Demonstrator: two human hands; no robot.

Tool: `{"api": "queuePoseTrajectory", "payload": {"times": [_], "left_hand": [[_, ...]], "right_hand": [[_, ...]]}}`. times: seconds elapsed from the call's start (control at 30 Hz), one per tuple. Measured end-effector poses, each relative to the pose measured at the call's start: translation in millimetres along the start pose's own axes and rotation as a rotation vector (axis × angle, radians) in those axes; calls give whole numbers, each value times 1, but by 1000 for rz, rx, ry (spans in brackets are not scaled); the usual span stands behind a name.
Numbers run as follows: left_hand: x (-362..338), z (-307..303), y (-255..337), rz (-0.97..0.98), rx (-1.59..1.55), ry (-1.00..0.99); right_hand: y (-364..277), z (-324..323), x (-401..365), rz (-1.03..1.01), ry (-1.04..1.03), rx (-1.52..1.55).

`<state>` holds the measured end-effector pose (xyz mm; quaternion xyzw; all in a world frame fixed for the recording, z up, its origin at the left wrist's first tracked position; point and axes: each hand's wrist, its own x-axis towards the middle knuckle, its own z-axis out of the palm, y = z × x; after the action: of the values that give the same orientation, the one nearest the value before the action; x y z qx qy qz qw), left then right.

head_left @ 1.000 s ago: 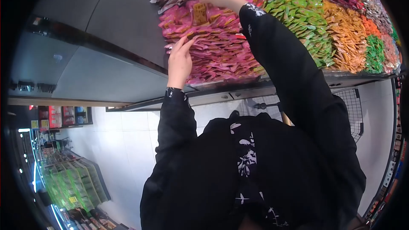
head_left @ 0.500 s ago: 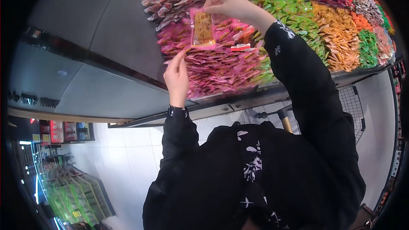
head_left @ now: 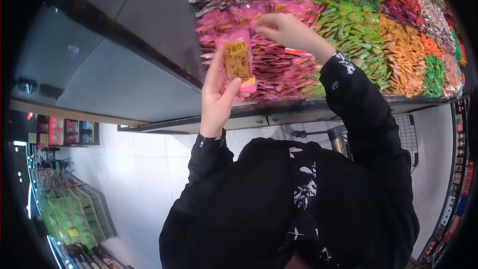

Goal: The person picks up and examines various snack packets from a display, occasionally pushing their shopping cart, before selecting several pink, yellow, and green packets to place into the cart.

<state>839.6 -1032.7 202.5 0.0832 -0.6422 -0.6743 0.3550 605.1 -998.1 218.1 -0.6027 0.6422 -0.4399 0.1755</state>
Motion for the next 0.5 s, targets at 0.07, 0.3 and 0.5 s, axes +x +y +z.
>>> {"api": "queuePoseTrajectory", "payload": {"times": [0.07,0.3,0.5], "left_hand": [[-5,-4,4,-13,16,25],[-23,-23,-5,83,117,105],[-36,-27,5,63,95,98]], "right_hand": [[10,11,-1,-52,-126,-395],[45,50,5,-348,44,-796],[48,60,11,-340,190,-824]]}}
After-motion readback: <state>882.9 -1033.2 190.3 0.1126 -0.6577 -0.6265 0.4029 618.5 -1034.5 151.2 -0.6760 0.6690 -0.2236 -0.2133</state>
